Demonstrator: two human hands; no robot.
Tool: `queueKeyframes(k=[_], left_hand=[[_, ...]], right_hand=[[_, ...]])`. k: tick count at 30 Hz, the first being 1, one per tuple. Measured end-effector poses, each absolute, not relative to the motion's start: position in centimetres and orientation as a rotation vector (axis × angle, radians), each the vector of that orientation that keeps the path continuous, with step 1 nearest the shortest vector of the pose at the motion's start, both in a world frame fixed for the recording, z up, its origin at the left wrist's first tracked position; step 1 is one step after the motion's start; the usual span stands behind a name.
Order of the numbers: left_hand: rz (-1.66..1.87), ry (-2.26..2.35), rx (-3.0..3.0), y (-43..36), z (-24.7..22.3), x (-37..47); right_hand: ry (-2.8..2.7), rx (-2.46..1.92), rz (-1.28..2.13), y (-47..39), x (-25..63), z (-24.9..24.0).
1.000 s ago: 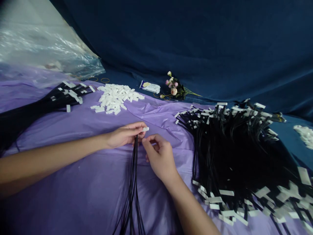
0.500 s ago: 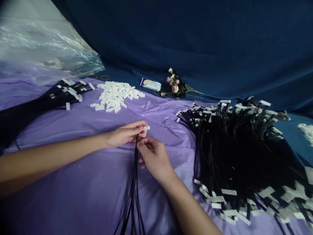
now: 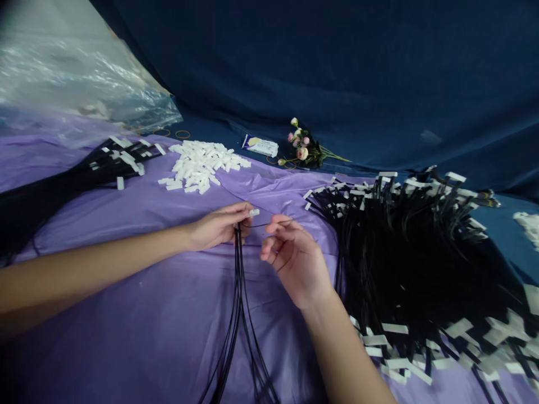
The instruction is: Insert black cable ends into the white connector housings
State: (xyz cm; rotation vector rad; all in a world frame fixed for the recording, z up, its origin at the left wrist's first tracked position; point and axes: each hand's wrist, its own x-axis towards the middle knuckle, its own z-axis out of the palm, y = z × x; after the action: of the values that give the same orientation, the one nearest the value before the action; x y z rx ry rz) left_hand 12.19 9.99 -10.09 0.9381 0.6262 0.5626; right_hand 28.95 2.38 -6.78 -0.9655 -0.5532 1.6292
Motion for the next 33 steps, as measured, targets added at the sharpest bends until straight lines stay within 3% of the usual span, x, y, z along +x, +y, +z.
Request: queueKeyframes(k=[8,12,17,22,33], left_hand=[[0.536,0.635,0.906,10.1,-10.1,12.2],[0.541,0.657,0.874,10.2,-9.9,12.3],[0.577,0.693,0.759,10.3,-9.9,12.3],[0.590,0.691,0.706,10.3,-9.9,12.3],[0.620,0.621,0.715,10.1,-9.6,12.1]], right_hand=[[-0.385,-0.907,0.904,3.0,31.4,-6.1],[-0.386,-0.857,0.755,2.9,32.5,-5.7],[-0.982,-1.269,0.663,2.0,30.5,-7.0],[-1.610,-1.481,0.257,1.2,28.7,-8.3],[-1.666,-1.508,0.209,1.5,28.6,-8.7]])
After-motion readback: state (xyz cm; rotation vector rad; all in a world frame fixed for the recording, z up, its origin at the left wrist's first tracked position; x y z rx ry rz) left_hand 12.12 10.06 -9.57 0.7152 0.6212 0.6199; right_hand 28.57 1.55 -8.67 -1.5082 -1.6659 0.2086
